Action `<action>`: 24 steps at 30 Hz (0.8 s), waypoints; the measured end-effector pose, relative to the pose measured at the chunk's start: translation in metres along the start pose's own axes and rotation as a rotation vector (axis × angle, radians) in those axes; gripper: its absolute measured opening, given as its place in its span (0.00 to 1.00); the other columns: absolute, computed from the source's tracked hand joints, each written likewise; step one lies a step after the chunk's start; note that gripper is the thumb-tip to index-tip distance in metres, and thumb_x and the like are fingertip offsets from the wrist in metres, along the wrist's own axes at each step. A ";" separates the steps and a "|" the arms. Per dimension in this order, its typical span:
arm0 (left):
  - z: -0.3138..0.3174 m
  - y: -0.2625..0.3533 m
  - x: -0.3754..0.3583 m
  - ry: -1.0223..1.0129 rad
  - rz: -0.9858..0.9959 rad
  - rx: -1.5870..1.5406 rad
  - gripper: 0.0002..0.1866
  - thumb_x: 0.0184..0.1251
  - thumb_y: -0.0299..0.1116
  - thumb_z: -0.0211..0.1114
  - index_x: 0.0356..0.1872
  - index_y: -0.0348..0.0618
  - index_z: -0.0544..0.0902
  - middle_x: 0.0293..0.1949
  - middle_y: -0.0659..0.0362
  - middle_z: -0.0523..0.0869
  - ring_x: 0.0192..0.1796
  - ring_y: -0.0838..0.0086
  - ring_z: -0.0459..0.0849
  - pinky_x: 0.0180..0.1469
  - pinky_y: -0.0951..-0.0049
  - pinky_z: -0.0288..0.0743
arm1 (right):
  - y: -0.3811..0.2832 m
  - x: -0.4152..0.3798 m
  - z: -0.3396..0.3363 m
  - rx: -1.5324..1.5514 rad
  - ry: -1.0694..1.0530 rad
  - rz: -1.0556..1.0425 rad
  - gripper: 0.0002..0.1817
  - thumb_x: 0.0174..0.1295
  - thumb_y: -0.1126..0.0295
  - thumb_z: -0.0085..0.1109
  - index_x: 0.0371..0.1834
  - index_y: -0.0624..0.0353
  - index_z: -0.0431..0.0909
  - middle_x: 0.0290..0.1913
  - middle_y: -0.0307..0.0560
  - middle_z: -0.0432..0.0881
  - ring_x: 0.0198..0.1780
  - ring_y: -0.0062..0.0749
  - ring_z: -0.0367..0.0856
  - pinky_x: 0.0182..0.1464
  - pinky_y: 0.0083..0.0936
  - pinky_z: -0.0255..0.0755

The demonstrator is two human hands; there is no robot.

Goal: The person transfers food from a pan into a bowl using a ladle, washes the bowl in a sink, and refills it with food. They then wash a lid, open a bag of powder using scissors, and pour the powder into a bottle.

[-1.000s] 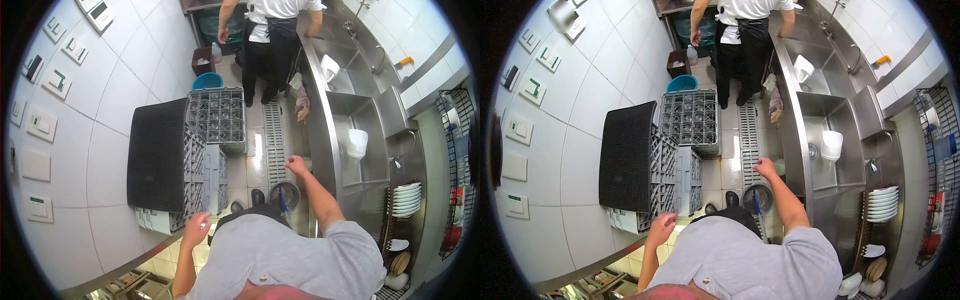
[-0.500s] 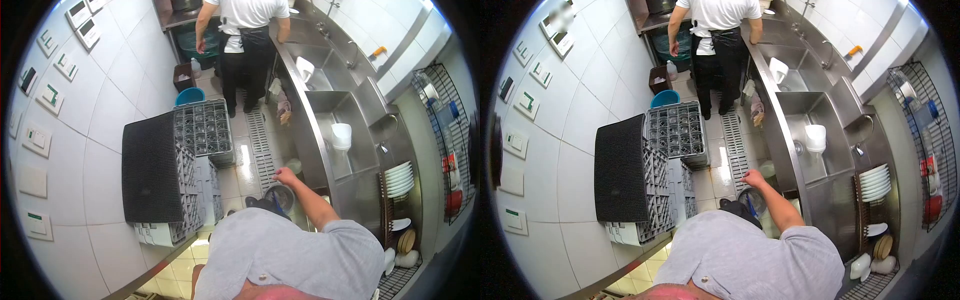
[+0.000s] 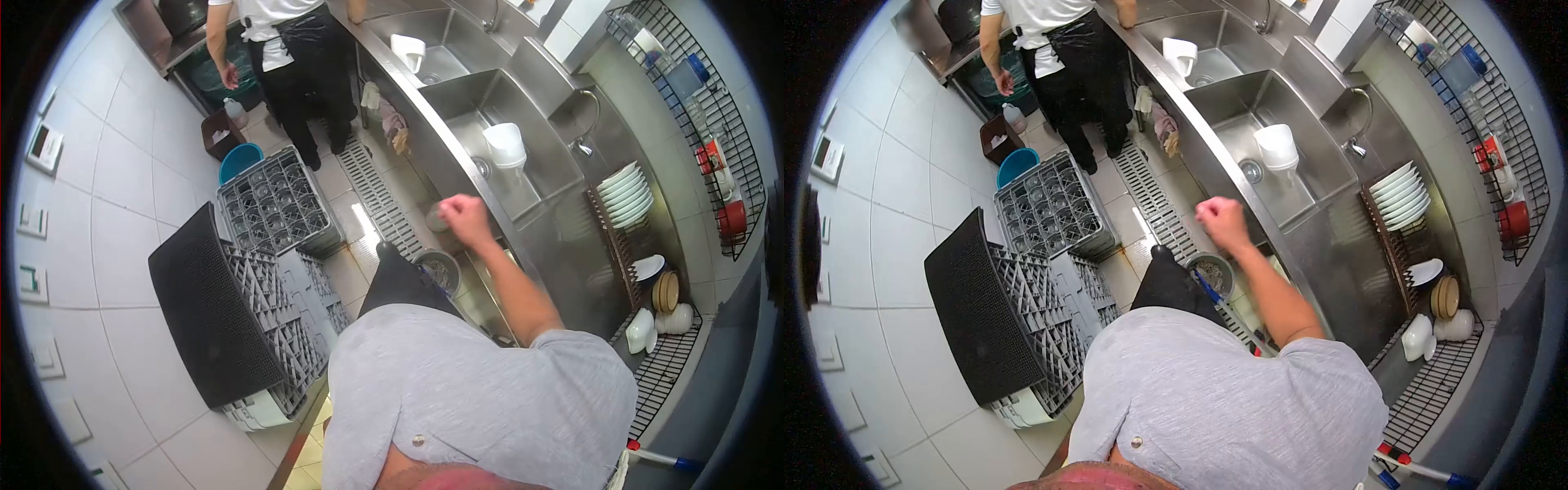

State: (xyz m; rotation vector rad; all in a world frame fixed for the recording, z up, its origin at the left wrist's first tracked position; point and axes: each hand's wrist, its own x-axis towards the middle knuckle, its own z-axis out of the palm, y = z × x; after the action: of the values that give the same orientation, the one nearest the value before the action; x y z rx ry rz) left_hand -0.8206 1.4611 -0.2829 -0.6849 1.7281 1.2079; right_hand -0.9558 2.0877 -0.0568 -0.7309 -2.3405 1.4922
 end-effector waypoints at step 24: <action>0.116 0.248 0.006 0.028 -0.113 0.127 0.11 0.70 0.39 0.61 0.40 0.43 0.83 0.34 0.55 0.86 0.33 0.70 0.85 0.30 0.66 0.78 | 0.290 0.290 -0.092 -0.632 -0.620 0.509 0.15 0.58 0.61 0.63 0.39 0.62 0.88 0.41 0.55 0.88 0.37 0.41 0.88 0.37 0.41 0.82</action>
State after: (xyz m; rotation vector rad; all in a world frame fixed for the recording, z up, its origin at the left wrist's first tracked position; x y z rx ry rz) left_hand -0.9861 1.6606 -0.1952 -0.7163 1.7488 1.0070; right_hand -1.0764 2.4162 -0.2899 -1.2240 -3.3713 1.2567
